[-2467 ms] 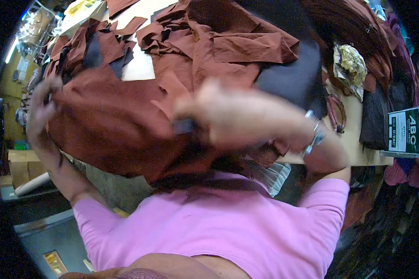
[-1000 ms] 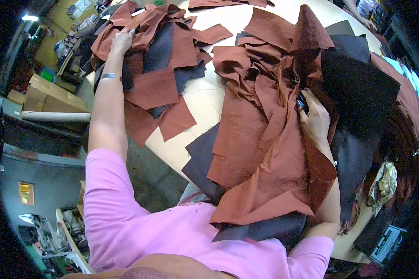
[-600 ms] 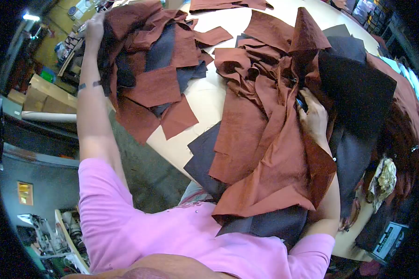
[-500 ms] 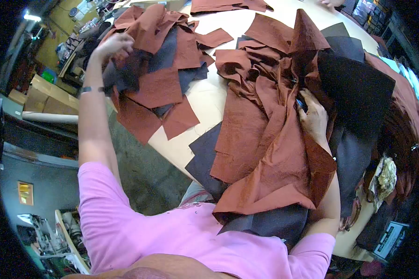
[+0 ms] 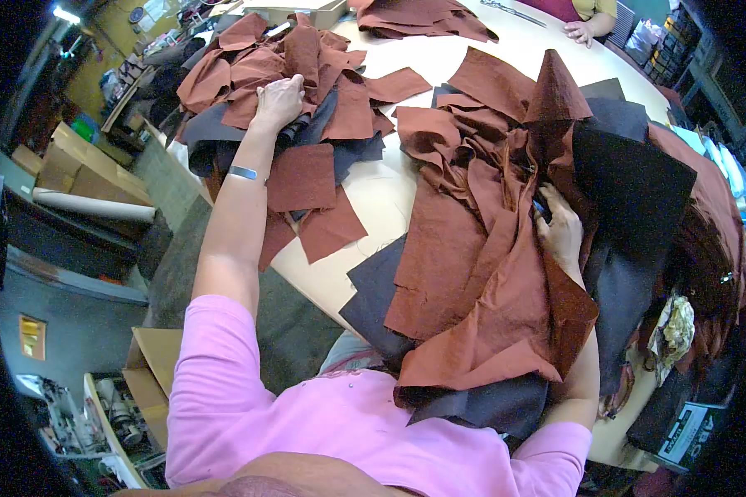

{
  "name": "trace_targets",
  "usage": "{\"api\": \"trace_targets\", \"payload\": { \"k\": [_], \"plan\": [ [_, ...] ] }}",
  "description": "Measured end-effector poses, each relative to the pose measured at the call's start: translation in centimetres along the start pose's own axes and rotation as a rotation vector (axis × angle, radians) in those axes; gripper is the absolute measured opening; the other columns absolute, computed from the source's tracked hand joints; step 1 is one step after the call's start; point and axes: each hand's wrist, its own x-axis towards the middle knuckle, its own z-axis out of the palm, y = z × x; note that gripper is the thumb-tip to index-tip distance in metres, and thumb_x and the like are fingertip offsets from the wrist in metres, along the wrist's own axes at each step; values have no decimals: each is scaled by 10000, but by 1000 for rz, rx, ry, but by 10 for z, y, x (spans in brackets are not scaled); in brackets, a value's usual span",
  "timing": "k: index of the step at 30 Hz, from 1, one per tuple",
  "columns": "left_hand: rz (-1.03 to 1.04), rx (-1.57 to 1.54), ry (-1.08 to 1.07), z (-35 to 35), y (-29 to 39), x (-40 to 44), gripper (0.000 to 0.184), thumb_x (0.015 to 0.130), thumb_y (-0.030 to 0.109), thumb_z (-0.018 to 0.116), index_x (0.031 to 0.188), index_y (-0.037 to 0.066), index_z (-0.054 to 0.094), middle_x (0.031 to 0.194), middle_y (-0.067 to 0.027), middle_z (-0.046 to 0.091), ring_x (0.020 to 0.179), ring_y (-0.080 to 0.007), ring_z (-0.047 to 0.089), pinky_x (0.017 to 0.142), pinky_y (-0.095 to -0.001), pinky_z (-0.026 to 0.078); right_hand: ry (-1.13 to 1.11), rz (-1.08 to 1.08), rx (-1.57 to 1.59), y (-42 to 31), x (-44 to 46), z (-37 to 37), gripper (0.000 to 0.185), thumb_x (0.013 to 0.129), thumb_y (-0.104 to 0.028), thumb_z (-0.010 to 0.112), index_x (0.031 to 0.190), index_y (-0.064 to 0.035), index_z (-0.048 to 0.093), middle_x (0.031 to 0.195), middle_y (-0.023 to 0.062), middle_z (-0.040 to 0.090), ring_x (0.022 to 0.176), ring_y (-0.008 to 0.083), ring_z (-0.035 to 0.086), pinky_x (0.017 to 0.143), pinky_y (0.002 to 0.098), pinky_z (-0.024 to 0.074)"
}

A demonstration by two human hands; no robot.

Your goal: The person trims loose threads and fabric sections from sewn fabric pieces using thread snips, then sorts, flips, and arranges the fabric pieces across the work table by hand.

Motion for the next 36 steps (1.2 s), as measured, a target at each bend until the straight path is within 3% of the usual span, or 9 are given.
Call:
{"api": "trace_targets", "payload": {
  "k": [13, 18, 22, 25, 26, 29, 31, 33, 36],
  "plan": [
    [-14, -312, 160, -16, -10, -1, 271, 857, 285, 430, 874, 55, 573, 828, -225, 609, 831, -391, 583, 757, -461, 447, 20, 8, 26, 1, 0, 1, 387, 679, -27, 616, 1062, -25, 559, 1111, 151, 557, 1032, 283, 536, 888, 323, 411],
    [59, -344, -180, -23, 0, -6, 318, 850, 335, 428, 897, 59, 578, 957, -180, 597, 945, -351, 547, 828, -442, 414, 13, 5, 49, 3, 1, 2, 383, 687, -42, 611, 1066, -34, 559, 1116, 154, 553, 1035, 287, 533, 891, 324, 409],
    [20, -470, -223, -21, 9, -8, 396, 782, 430, 526, 943, 69, 545, 977, -197, 586, 938, -363, 549, 813, -449, 424, 0, 2, 42, 7, 0, 3, 379, 692, -43, 602, 1068, -28, 557, 1118, 161, 551, 1037, 290, 532, 894, 323, 407],
    [-143, -360, 254, -30, 25, -16, 529, 752, 498, 548, 1106, 112, 480, 939, -201, 592, 962, -365, 542, 816, -426, 426, -1, -7, 33, 5, 2, 2, 382, 693, -41, 598, 1072, -23, 555, 1121, 165, 548, 1040, 290, 531, 896, 322, 406],
    [-182, -262, 205, -38, 28, -17, 655, 730, 500, 572, 1240, 143, 368, 963, -209, 592, 963, -382, 548, 817, -435, 438, 2, -9, 30, 3, 1, 1, 383, 692, -40, 598, 1073, -21, 554, 1121, 167, 547, 1041, 290, 530, 897, 322, 406],
    [-164, -185, -51, -28, 27, -11, 602, 751, 397, 562, 1252, 127, 368, 1008, -222, 579, 943, -384, 559, 811, -443, 447, -10, 24, 50, 2, 1, 1, 380, 692, -34, 596, 1070, -19, 557, 1122, 169, 546, 1044, 290, 529, 900, 322, 404],
    [-49, -306, -165, -3, 24, -2, 550, 738, 213, 495, 1259, 93, 365, 1031, -242, 566, 954, -389, 547, 853, -440, 423, -7, 16, 56, 4, 1, 2, 380, 689, -28, 599, 1066, -15, 558, 1124, 169, 545, 1046, 290, 528, 902, 323, 402],
    [82, -322, -243, 8, 32, -2, 512, 740, 174, 492, 1235, 65, 420, 1022, -239, 570, 989, -341, 544, 886, -379, 406, -4, 20, 52, 4, 1, 0, 382, 685, -23, 602, 1064, -13, 559, 1127, 167, 544, 1049, 289, 526, 903, 323, 401],
    [404, -666, -597, -3, 46, -10, 468, 739, 130, 492, 1200, 53, 480, 1070, -224, 560, 1020, -279, 538, 912, -314, 384, -6, 27, 47, 1, 1, 0, 390, 679, -19, 608, 1065, -14, 558, 1130, 165, 542, 1052, 289, 523, 903, 324, 400]
  ]
}}
